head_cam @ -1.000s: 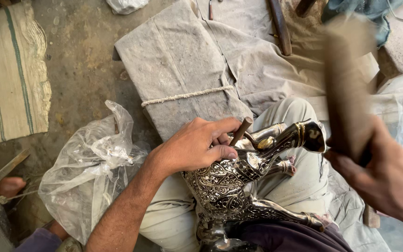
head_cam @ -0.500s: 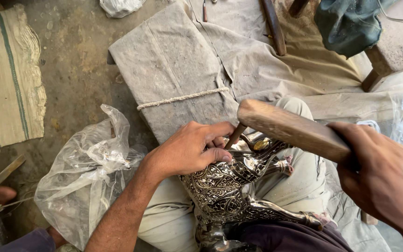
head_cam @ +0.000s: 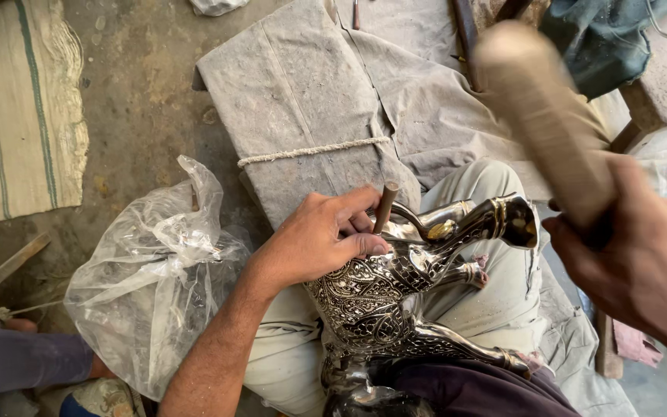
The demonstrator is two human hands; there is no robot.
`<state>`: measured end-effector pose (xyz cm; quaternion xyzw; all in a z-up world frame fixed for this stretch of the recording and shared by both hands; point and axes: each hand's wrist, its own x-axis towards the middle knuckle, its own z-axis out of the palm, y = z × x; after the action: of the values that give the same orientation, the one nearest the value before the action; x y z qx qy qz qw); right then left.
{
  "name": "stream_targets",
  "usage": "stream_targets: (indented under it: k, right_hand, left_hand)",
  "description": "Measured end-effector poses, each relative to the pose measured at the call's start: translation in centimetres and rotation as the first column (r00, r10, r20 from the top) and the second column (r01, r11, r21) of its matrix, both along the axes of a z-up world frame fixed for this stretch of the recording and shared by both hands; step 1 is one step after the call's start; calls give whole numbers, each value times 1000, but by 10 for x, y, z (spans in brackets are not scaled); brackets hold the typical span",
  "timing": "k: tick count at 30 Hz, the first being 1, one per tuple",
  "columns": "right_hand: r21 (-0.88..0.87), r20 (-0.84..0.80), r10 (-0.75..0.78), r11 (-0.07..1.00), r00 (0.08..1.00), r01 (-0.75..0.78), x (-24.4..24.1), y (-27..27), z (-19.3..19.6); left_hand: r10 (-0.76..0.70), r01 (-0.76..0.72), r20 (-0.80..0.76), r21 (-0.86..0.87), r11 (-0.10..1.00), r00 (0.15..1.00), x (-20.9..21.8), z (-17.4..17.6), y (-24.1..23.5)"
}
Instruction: The person uses a small metal chisel and a wooden mallet to engrave decorative patterns onto a silver-colored metal elephant statue. They repeatedly tap the chisel along the surface to create fine lines and details.
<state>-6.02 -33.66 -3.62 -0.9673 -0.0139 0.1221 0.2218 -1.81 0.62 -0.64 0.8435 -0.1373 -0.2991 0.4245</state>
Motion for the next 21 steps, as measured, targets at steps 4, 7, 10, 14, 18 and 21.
stream_targets:
  k: [4,7,10,14,18,21]
  right_hand:
    - [-202,72,229,957,971,-210,19,8,13]
    - [-89,8,311,947,950,-309,28,17,23]
    - [-351,-91,287,887,954,-301,27,15,35]
    - [144,163,150,974,975,-174,8,22,23]
    - [374,258,-122,927,959,17,-12,40,-10]
    - [448,241,-221,889,945,93,-18,41,-23]
  left_hand:
    - [100,-88,-52,198,976,994,-5,11,-8]
    - [196,-182,-52,193,964,979,-8,16,-12]
    - [233,-238,64,91,967,970,-18,12,-10]
    - [455,-440,76,-155,884,887,-66,2,10]
    - [661,-610,-56,-448,653,748,-133,-27,29]
    - [786,-735,-120,-462,497,607,-196,-47,28]
